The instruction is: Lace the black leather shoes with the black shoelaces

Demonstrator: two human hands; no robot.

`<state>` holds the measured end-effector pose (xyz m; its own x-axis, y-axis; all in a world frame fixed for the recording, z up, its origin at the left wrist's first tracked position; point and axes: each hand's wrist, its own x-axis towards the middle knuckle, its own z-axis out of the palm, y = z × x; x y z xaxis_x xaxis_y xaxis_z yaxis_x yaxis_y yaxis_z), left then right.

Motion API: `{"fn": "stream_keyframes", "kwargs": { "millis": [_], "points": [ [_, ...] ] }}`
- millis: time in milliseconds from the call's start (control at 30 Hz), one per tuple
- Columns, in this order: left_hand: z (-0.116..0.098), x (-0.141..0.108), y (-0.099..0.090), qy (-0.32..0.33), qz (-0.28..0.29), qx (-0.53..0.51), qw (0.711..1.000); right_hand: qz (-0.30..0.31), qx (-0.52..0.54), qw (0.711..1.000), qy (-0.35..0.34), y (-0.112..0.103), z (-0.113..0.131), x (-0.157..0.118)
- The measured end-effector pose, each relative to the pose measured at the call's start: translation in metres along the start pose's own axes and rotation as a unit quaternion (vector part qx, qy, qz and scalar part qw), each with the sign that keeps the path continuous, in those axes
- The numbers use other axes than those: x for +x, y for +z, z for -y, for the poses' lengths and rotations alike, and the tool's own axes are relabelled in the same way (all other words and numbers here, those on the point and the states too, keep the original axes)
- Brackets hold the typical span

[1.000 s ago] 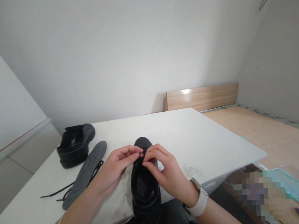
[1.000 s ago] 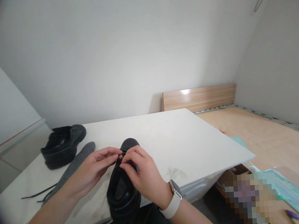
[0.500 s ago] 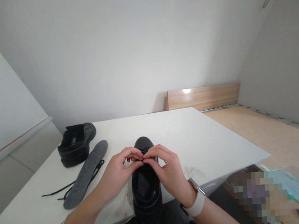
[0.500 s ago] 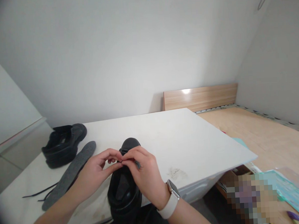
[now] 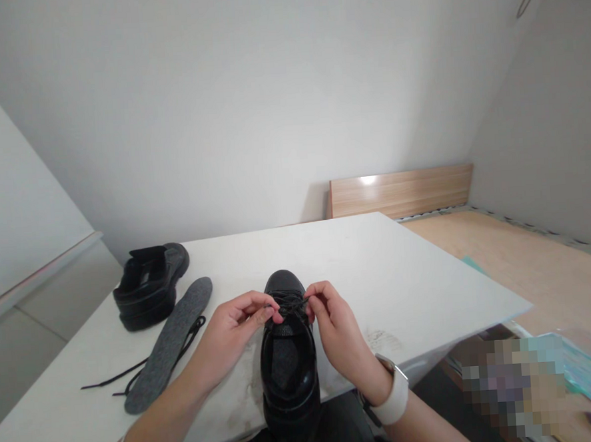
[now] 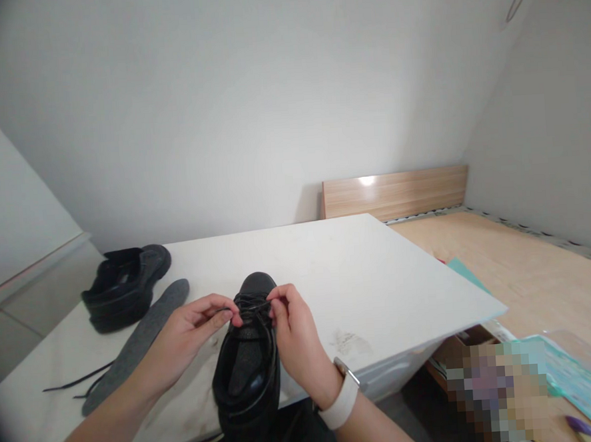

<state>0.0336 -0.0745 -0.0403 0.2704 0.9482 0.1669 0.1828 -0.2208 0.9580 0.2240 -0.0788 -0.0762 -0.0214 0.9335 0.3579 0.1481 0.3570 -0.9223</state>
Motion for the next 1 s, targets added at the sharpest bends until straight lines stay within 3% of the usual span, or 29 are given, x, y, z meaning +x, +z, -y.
{"fn": "stream_keyframes", "kwargs": {
  "millis": [100, 167, 367, 467, 633, 767, 900, 1000],
  "points": [
    [-0.003, 0.001, 0.001, -0.021, -0.025, 0.021, 0.999, -0.004, 0.036, 0.999, -0.003, 0.002, 0.0, -0.005],
    [-0.005, 0.001, 0.004, -0.018, -0.027, 0.042, 0.999, 0.009, 0.032, 0.998, -0.047, 0.001, 0.005, -0.009],
    [-0.008, -0.002, 0.013, 0.088, -0.025, 0.134, 0.987, 0.065, -0.055, 0.977, -0.197, 0.0, 0.029, -0.01],
    [-0.006, -0.003, 0.014, 0.116, -0.028, 0.148, 0.982, 0.068, -0.071, 0.972, -0.215, 0.0, 0.033, -0.006],
    [-0.009, -0.002, 0.011, 0.1, -0.03, 0.144, 0.984, 0.081, -0.075, 0.972, -0.207, -0.005, 0.03, -0.001],
    [-0.011, -0.002, 0.012, 0.1, -0.034, 0.136, 0.985, 0.05, -0.103, 0.974, -0.194, -0.01, 0.029, -0.001],
    [-0.009, -0.001, 0.013, 0.096, -0.034, 0.132, 0.986, 0.021, -0.13, 0.964, -0.232, -0.015, 0.031, -0.004],
    [-0.009, 0.001, 0.01, 0.06, -0.011, 0.109, 0.992, 0.052, -0.136, 0.95, -0.275, -0.021, 0.029, -0.007]
  ]
}}
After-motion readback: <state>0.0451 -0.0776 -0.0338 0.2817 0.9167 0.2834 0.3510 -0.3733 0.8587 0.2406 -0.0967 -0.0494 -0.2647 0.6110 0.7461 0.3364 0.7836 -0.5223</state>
